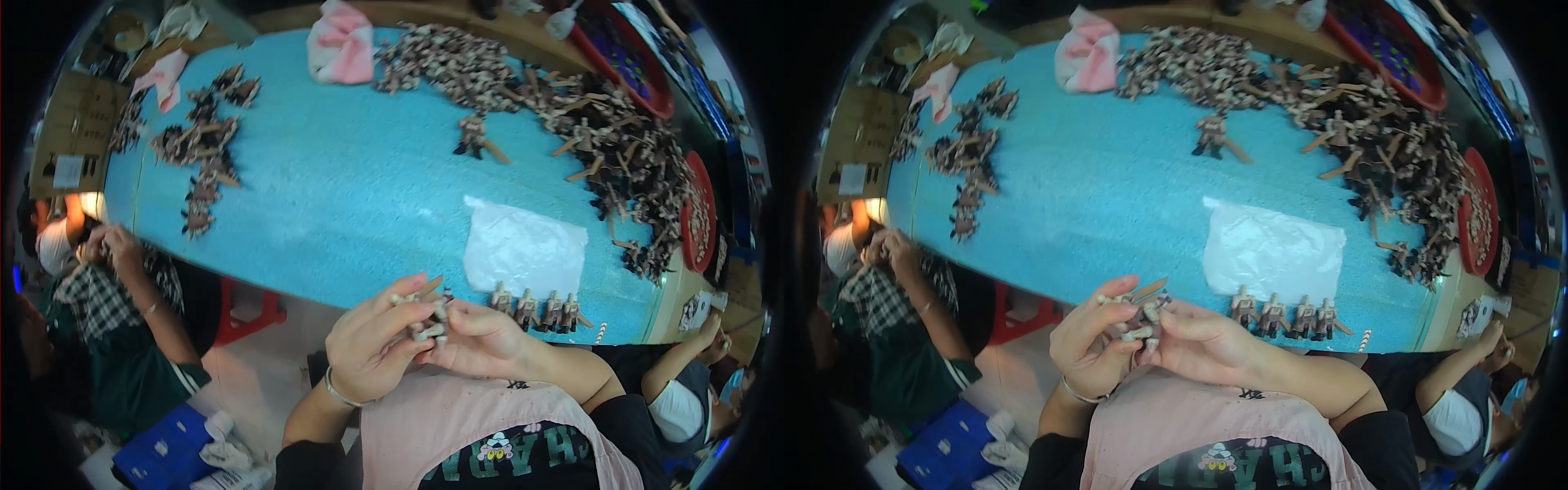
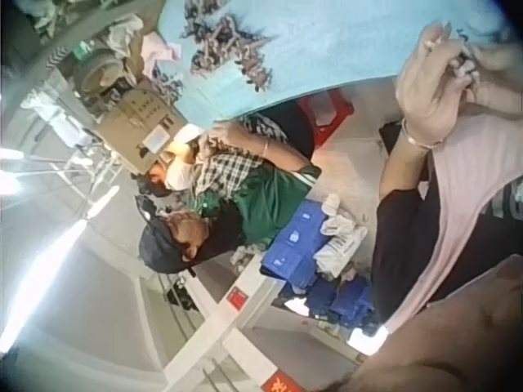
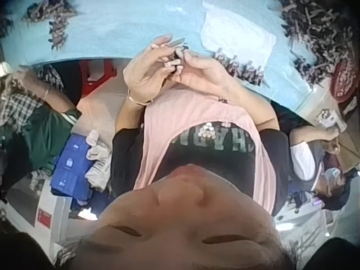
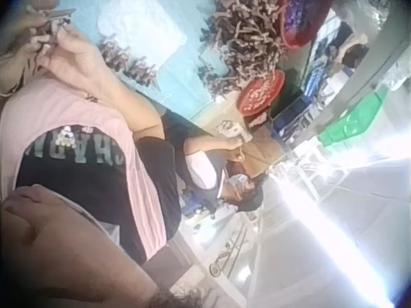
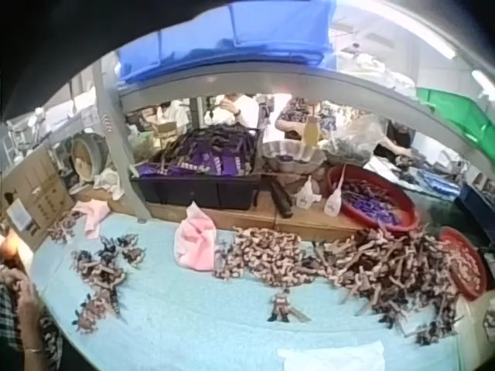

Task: The person lines up toy figures on the table, applies glue from a squeeze bottle onto each figure, and assembles the figures by attaching parts together by hand.

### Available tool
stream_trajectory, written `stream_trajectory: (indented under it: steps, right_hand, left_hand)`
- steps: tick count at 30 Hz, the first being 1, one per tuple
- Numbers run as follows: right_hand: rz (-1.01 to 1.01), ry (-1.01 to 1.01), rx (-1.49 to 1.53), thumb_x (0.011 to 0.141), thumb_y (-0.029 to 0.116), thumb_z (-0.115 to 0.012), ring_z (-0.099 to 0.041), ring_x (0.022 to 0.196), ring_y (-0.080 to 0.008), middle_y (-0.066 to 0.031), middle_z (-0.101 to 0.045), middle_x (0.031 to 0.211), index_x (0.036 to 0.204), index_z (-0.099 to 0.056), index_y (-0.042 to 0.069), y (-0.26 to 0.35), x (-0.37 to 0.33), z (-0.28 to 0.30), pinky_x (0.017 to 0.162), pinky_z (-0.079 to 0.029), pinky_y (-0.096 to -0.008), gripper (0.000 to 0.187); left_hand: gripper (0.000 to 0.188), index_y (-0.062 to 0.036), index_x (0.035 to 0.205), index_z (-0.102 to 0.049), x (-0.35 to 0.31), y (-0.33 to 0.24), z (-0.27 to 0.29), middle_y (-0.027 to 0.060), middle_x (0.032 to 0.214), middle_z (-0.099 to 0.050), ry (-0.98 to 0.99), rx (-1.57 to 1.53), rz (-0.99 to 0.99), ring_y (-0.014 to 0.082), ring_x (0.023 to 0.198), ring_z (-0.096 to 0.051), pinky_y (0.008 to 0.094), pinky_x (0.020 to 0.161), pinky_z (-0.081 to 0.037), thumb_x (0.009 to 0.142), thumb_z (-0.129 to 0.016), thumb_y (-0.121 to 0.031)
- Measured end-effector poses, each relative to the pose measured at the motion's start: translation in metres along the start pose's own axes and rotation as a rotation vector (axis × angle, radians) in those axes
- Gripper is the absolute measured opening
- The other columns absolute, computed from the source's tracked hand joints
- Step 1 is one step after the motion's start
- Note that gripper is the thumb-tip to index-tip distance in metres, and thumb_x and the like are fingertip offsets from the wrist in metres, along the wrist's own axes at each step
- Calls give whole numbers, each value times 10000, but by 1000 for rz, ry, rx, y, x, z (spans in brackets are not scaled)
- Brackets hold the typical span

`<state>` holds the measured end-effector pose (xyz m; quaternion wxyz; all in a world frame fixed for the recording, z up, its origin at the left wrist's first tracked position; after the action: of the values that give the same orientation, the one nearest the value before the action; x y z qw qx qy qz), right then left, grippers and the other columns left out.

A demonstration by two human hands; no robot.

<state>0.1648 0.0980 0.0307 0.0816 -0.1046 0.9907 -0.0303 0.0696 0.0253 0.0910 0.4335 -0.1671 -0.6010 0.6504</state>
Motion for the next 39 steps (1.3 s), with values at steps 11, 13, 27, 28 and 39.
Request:
stream_trajectory:
  steps: [11, 13, 27, 28, 39]
  right_hand:
    - [-199, -110, -303, 990, 193, -466, -567, 1103, -231, -154, -558, 1208, 1288, -447, 3, 29, -17, -4, 962, -446, -354, 353]
    - [-118, -87, -400, 984, 187, -475, -586, 1053, -216, -142, -588, 1143, 1214, -503, -7, 47, -22, -7, 935, -456, -343, 302]
    - [474, -852, -1542, 936, 114, -548, -585, 853, -112, -43, -640, 946, 1050, -602, 9, 212, -94, -6, 794, -464, -264, 164]
    - [500, -900, -1596, 935, 107, -545, -584, 852, -110, -40, -640, 943, 1049, -603, 8, 220, -95, -10, 787, -463, -262, 162]
    - [829, -647, -2556, 809, -14, -612, -590, 997, -309, -114, -623, 1024, 1007, -626, 1, 253, 28, -44, 853, -476, -377, 200]
  left_hand:
    - [314, 23, 1173, -591, 49, 72, 84, 56, 953, -620, -222, 278, 352, 130, 849, -594, 275, 790, -495, 865, -624, -28]
    - [323, 8, 1194, -582, 71, 69, 129, 85, 1000, -611, -384, 533, 195, 151, 885, -591, 279, 795, -491, 871, -588, 17]
    - [608, -41, 1279, -512, 0, 29, -104, 176, 1317, -496, 531, 357, -163, 360, 1190, -489, 462, 994, -402, 718, -724, -138]
    - [608, -41, 1279, -512, -1, 30, -112, 176, 1317, -496, 528, 361, -163, 360, 1190, -489, 462, 994, -402, 718, -724, -138]
    - [627, -5, 1258, -514, -16, 43, -99, 191, 1282, -522, 463, 415, -139, 351, 1123, -534, 419, 929, -456, 675, -736, -75]
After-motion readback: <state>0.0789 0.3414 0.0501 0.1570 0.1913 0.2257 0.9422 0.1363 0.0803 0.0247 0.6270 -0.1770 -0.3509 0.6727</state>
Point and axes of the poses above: each hand's wrist, its own x-axis towards the middle knuckle, its own z-axis out of the back of the hand, y = z × x, the point moved 6 cm from there along x, towards the middle knuckle
